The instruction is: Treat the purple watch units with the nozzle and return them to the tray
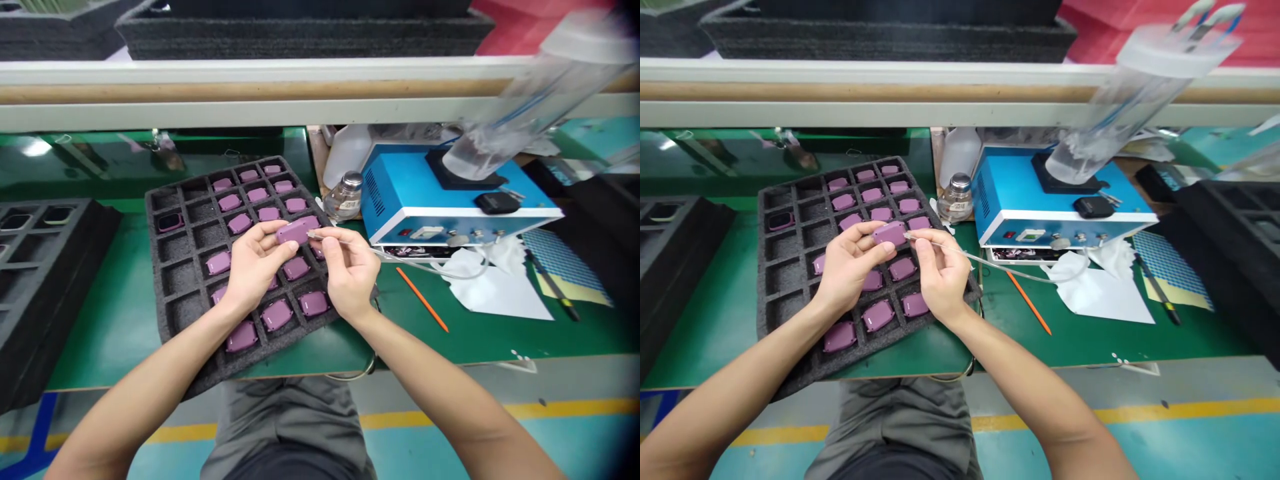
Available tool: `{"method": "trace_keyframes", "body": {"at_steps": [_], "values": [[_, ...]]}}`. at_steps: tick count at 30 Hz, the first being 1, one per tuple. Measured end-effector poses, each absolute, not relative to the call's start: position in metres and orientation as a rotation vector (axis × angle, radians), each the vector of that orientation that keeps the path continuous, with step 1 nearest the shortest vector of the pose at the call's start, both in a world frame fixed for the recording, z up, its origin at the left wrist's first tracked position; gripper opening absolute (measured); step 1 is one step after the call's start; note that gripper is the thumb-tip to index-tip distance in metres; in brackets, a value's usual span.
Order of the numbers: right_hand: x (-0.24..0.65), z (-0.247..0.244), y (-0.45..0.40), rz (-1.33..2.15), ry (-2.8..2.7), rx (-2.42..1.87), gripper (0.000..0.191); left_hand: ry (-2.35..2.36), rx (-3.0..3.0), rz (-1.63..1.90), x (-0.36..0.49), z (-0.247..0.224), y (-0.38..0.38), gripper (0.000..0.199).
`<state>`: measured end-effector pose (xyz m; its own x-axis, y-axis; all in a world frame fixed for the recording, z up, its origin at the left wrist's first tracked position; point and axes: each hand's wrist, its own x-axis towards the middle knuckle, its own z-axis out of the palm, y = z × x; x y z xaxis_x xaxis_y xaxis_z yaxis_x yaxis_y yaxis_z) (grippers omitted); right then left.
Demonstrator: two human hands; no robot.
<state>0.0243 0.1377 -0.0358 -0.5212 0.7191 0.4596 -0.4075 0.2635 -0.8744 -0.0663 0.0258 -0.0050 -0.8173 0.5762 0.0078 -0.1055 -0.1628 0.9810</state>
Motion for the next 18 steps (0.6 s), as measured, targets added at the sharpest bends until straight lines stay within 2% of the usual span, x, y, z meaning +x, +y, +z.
{"method": "trace_keyframes", "body": {"at_steps": [18], "values": [[0.0233, -0.0376, 0.1378, 1.486, -1.522, -0.283, 0.014, 1.612, 0.579, 2.064, -0.0655, -0.0074, 0.0255, 0.043]]}}
